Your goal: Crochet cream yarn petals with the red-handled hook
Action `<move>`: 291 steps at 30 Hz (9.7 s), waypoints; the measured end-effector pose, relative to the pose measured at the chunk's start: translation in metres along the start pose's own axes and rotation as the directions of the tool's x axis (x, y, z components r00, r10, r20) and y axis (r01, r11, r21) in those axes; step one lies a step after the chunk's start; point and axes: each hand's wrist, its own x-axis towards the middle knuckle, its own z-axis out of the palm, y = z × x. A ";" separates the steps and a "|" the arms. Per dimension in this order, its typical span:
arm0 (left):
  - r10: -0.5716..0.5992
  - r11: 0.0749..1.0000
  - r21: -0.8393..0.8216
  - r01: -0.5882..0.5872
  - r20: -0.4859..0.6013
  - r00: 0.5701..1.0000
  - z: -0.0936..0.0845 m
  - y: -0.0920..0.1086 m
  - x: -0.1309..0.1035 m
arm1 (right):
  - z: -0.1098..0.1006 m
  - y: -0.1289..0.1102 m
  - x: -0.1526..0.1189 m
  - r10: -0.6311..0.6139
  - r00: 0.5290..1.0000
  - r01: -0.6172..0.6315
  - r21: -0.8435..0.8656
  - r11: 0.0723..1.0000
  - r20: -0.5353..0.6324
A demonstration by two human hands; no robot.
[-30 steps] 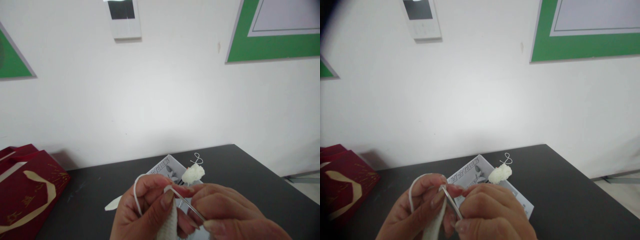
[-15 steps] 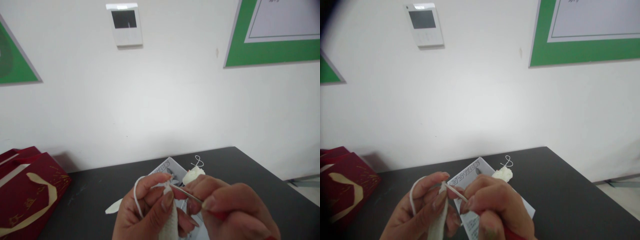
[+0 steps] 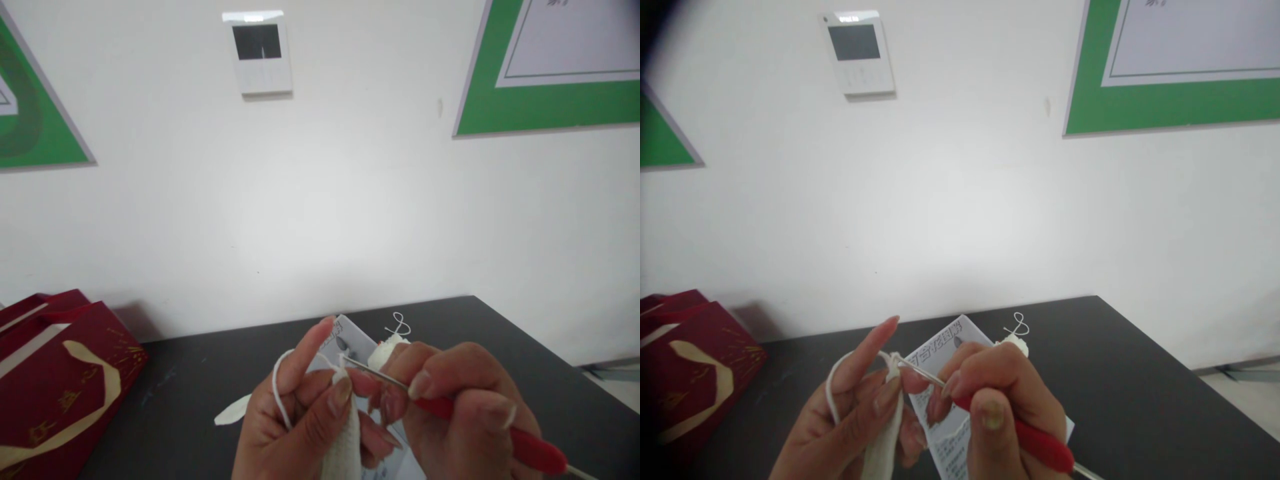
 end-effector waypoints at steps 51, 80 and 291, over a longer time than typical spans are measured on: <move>0.385 0.915 0.180 -0.360 -0.129 0.914 -0.033 0.033 0.027 | -0.005 0.011 -0.001 0.049 0.973 -0.007 -0.184 0.983 0.226; -0.061 0.894 -0.441 0.079 0.056 0.997 -0.001 -0.001 0.045 | -0.015 -0.021 0.030 0.299 0.886 -0.272 -0.125 0.954 0.354; 0.151 0.985 0.109 -0.132 -0.199 0.968 0.028 0.004 0.001 | 0.001 -0.004 0.012 0.757 0.644 -0.663 0.575 0.480 0.110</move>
